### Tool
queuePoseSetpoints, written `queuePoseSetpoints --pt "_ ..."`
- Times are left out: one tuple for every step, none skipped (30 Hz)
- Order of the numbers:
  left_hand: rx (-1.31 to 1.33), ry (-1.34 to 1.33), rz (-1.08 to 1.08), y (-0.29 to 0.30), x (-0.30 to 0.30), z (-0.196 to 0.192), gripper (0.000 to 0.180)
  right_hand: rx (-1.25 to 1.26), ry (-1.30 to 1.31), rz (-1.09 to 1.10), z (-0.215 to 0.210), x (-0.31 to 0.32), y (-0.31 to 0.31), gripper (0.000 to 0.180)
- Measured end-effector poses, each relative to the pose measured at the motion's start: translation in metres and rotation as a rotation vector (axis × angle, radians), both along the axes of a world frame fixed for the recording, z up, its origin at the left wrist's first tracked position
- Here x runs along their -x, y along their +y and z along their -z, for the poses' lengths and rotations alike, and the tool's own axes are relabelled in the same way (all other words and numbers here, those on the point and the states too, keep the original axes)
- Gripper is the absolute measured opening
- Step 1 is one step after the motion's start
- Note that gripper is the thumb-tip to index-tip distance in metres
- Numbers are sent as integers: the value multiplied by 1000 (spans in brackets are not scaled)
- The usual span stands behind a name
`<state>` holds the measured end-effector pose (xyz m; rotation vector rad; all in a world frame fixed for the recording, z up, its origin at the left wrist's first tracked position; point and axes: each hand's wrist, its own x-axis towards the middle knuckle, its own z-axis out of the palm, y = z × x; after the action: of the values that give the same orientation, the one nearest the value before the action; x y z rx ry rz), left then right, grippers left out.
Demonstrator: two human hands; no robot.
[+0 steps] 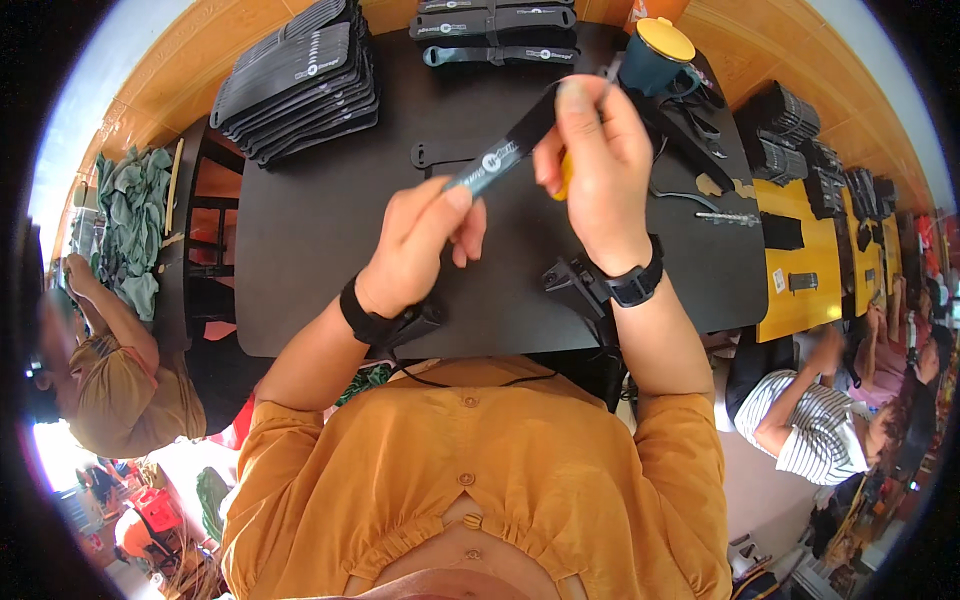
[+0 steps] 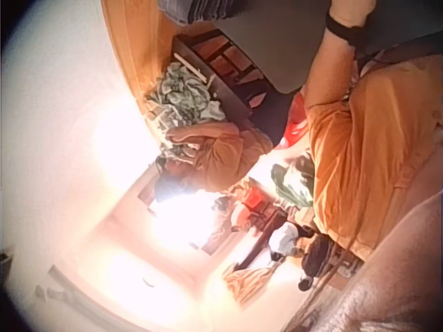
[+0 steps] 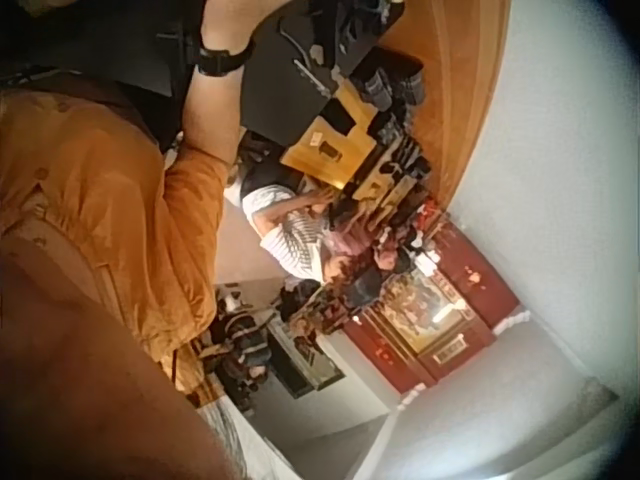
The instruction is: Assembling and inspecting small black straps using a precision tool at a workstation.
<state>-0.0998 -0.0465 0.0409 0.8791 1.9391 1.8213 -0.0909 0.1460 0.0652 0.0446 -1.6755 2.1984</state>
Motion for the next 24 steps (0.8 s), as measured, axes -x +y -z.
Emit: queuePoseSetpoints --pt "-34 -210 -61 3 6 -1 30 -71 0 -88 2 -2 -2 20" --pt "-68 -420 -123 4 12 -1 28 -131 -16 -118 3 -6 -9 21" --pt "-31 -421 -125 2 17 -2 29 -202 -11 -160 3 -8 -12 21" --pt "-27 -421 -127 -1 20 -3 29 -273 -5 -201 4 -9 -14 21" --pt "67 -362 -48 -5 23 -5 29 -307 -11 -208 2 -11 -16 21" --pt "157 -304 28 -9 25 -7 30 -307 -11 -214 1 -12 -15 21" --pt "279 -237 170 -14 31 -10 30 -290 -31 -285 0 -13 -14 20" --pt "277 -239 165 -15 31 -11 30 -274 -51 -356 0 -13 -14 19" --pt "211 -250 258 -16 31 -11 29 -216 -55 -428 2 -14 -16 19" --pt "144 -261 350 -17 31 -12 28 -216 -56 -431 3 -15 -17 19" --pt "92 -305 388 -15 31 -4 27 -232 -48 -436 3 -15 -18 19" --pt "93 -305 387 -13 27 -6 27 -246 -39 -438 4 -15 -19 19" --pt "40 -434 276 -12 21 -10 27 -177 -94 -445 3 -15 -15 17" --pt "-13 -560 164 -10 17 -15 27 -177 -94 -445 4 -12 -14 17" --pt "-31 -558 134 -7 16 -22 22 -384 147 -394 5 -5 -12 20" --pt "-30 -558 133 -7 16 -19 22 -587 389 -334 6 -1 -12 26" --pt "-61 -465 77 -7 16 -11 22 -662 356 -231 7 -4 -16 31" --pt "-93 -373 24 -7 16 -7 21 -662 354 -229 10 -3 -19 31" --pt "-94 -292 -4 -4 12 -4 21 -672 369 -214 12 -3 -22 26" --pt "-93 -293 -2 -3 10 -3 21 -682 384 -198 14 -3 -23 21" --pt "-43 -215 -31 -2 8 -4 21 -688 354 -138 12 -3 -24 11" --pt "8 -137 -61 -2 7 -4 22 -688 352 -138 10 -5 -24 11" --pt "6 -201 14 -2 7 -3 24 -542 229 -106 8 -7 -24 9" --pt "5 -202 20 -1 6 -4 24 -395 108 -67 6 -8 -24 8"
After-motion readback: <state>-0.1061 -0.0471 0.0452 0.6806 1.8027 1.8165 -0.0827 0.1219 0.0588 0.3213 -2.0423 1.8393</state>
